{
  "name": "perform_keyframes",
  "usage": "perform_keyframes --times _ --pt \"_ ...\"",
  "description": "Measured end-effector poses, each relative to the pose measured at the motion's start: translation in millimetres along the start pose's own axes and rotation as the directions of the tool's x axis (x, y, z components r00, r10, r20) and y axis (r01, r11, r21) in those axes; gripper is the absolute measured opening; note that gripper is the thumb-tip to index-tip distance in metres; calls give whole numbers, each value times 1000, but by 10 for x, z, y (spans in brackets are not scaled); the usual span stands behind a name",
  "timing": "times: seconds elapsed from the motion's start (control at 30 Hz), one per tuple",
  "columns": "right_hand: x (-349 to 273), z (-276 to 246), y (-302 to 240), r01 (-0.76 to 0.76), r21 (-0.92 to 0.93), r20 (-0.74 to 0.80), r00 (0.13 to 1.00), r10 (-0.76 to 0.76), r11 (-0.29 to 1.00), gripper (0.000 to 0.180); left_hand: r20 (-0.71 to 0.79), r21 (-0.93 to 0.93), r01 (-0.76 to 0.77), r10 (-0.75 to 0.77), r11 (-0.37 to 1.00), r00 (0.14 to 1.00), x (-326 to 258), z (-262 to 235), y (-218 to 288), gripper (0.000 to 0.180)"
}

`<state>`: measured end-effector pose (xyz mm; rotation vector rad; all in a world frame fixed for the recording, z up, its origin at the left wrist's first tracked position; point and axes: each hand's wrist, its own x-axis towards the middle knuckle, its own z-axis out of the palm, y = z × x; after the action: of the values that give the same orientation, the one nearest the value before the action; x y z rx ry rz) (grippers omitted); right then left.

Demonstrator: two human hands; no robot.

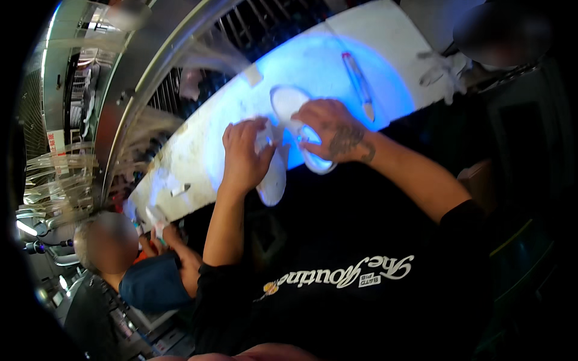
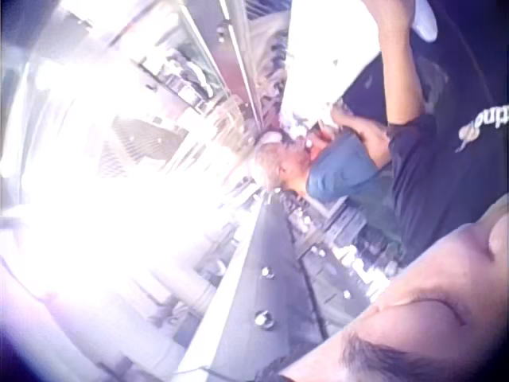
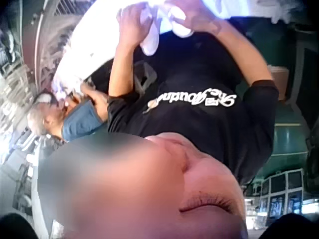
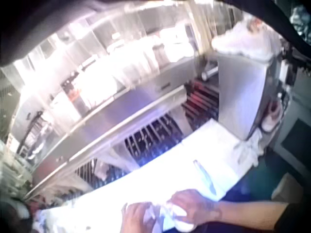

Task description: The person inserts a blue plastic shoe tree into a white sneaker and places it on a conveyor belt. They then retrieve another white sneaker from the belt and insert a white mesh insole into it, pressing it down to fit.

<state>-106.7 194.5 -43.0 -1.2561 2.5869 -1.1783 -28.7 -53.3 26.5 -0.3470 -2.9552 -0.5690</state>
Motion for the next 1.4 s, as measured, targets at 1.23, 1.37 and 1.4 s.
perform_keyframes --times 1.23,1.37,1.4 --pt "37 165 -249 -119 -254 -38 993 113 960 18 345 18 -59 49 998 937 557 62 128 24" --pt "53 149 -354 -205 -151 -74 978 196 967 17 416 17 -18 9 1000 909 615 73 97 25" --pt "57 131 -379 -233 -112 -63 972 227 966 18 435 20 -9 0 1000 901 617 70 87 25"
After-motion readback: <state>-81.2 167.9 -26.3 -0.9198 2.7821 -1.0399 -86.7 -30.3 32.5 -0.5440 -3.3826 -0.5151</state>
